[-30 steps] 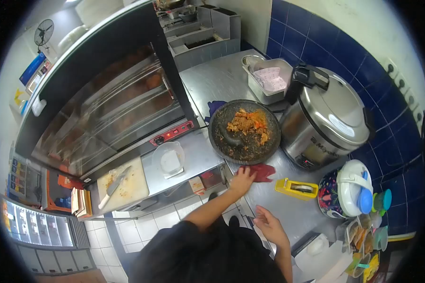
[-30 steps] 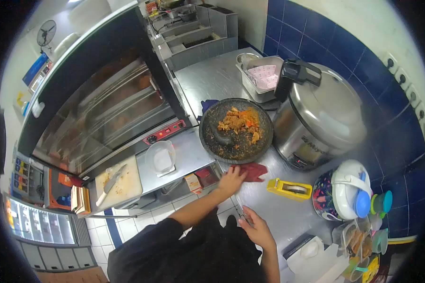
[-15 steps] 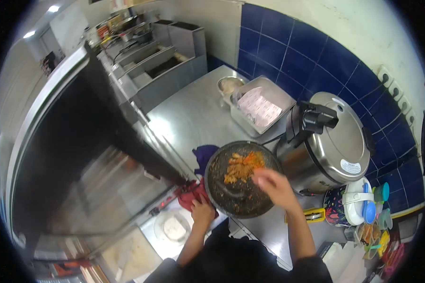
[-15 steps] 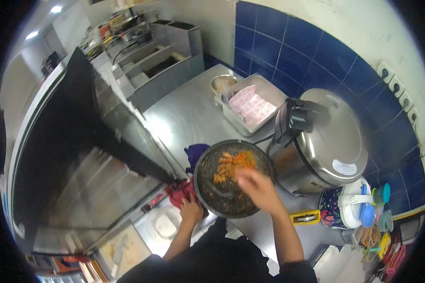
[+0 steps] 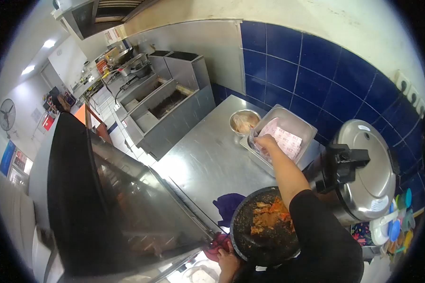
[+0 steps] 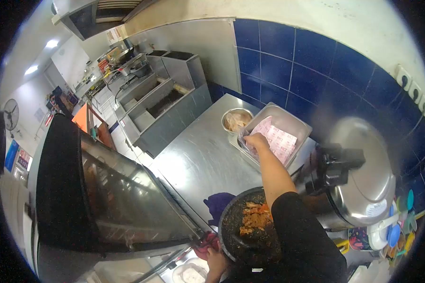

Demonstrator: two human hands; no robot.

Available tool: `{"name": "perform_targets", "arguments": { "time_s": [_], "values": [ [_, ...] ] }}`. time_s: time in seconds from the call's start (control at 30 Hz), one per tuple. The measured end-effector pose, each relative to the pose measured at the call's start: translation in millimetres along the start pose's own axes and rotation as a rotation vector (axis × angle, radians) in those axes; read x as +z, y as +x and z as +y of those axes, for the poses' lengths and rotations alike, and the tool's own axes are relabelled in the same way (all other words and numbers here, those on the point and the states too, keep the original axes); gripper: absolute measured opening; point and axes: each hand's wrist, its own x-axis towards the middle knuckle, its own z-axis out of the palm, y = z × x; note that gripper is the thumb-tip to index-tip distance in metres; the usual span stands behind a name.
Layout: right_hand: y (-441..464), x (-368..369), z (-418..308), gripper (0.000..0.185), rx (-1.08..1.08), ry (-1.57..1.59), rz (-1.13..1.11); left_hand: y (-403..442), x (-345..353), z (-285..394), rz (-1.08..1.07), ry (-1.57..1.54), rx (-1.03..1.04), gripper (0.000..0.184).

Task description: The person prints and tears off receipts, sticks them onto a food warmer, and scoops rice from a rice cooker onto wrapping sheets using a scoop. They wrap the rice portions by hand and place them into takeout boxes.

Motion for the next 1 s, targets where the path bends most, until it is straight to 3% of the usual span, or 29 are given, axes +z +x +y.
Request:
{"name": "perform_targets", "arguments": {
  "time_s": [0.13, 0.23, 0.37, 0.4, 0.5, 0.6, 0.7, 0.8, 0.9, 1.0],
  "values": [
    [1.3, 1.1, -8.1, 0.045, 0.017, -0.260, -0.056, 2.9, 15.9, -10.0, -0.007, 0.038, 0.064, 0.083],
    [21.3, 2.3, 6.7, 0.043, 0.026, -0.274, -0.011, 5.6, 11.4, -7.4, -0.064, 0.096, 0.072, 0.087],
    [11.9, -19.9, 19.4, 0.047, 0.139, 0.051, 0.037, 3.7, -9.1, 5.0, -0.105, 0.034, -0.019, 0.094],
    [24.3, -19.7, 37.7, 0.060, 0.086, 0.145, 0.005, 4.3, -8.1, 4.6, -0.094, 0.034, -0.015, 0.095],
    [8.3, -33.6, 56.1, 0.068, -0.039, 0.081, 0.111, 7.6, 1.6, 1.6, -0.092, 0.006, -0.034, 0.098],
    [11.6, -26.5, 78.9, 0.072, -0.304, -0.065, 0.382, 9.4, 7.7, -1.0, -0.063, 0.012, 0.003, 0.096],
    [-12.7, -36.5, 66.4, 0.072, -0.286, 0.080, 0.365, 10.9, 14.5, -6.9, -0.067, -0.010, 0.019, 0.094],
    [-22.9, -32.2, 68.8, 0.071, -0.417, 0.262, 0.512, 9.2, -8.3, 5.9, -0.064, -0.022, -0.004, 0.093],
    [-26.3, -40.4, 71.5, 0.069, -0.479, 0.052, 0.373, 10.5, 7.0, -0.5, -0.010, 0.022, 0.027, 0.092],
    [-24.4, -40.7, 69.6, 0.061, -0.363, 0.030, 0.316, 10.9, 4.0, 1.0, -0.039, -0.013, 0.014, 0.091]
  ]
}}
